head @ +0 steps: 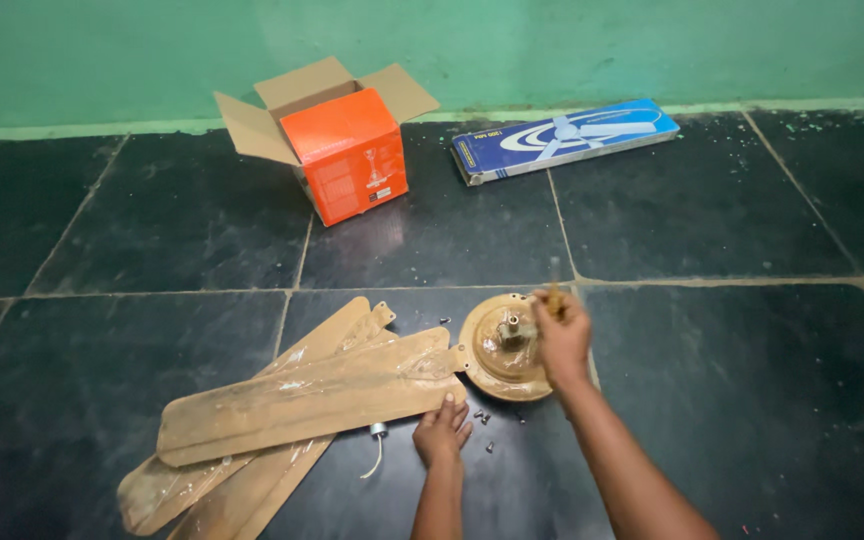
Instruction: The person assembles an electric fan by attaching blades to the motor housing using a screwdriver. They secure each blade with screws and washers, then remove protective plastic from the blades.
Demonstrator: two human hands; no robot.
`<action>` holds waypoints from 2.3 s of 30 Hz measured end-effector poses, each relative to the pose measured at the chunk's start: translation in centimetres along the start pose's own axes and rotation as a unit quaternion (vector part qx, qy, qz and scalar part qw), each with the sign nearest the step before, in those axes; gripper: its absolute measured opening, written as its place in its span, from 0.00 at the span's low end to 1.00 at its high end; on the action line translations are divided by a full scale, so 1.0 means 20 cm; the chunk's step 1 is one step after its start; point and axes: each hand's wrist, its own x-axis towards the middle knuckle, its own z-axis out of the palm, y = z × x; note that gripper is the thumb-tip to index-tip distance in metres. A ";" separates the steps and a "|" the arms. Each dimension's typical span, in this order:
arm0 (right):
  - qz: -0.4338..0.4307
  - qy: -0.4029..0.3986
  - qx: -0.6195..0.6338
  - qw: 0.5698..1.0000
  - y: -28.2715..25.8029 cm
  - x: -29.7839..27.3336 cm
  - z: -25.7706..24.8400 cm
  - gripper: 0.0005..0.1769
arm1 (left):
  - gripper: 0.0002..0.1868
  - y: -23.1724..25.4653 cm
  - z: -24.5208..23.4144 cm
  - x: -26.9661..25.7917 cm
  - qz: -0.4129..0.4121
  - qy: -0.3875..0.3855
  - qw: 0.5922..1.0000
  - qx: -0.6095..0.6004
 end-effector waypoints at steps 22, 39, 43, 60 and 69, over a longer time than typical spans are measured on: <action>-0.009 -0.277 -0.506 0.817 -0.08 -0.24 0.33 0.15 | 0.24 -0.06 -0.17 -0.01 -0.027 -0.059 0.998 -0.013; 0.041 -0.330 -0.605 0.724 0.00 -0.13 0.43 0.13 | 0.23 0.22 -0.05 -0.31 0.151 0.091 0.964 0.197; 0.043 -0.349 -0.621 0.701 -0.05 -0.11 0.46 0.13 | 0.16 0.34 0.03 -0.37 0.253 0.084 0.940 0.214; 0.016 -0.366 -0.662 0.654 -0.03 -0.08 0.50 0.15 | 0.12 0.38 0.20 -0.24 0.366 0.073 0.819 0.437; 0.060 -0.353 -0.638 0.682 -0.04 -0.09 0.50 0.20 | 0.12 0.42 0.29 -0.25 0.337 0.104 0.812 0.466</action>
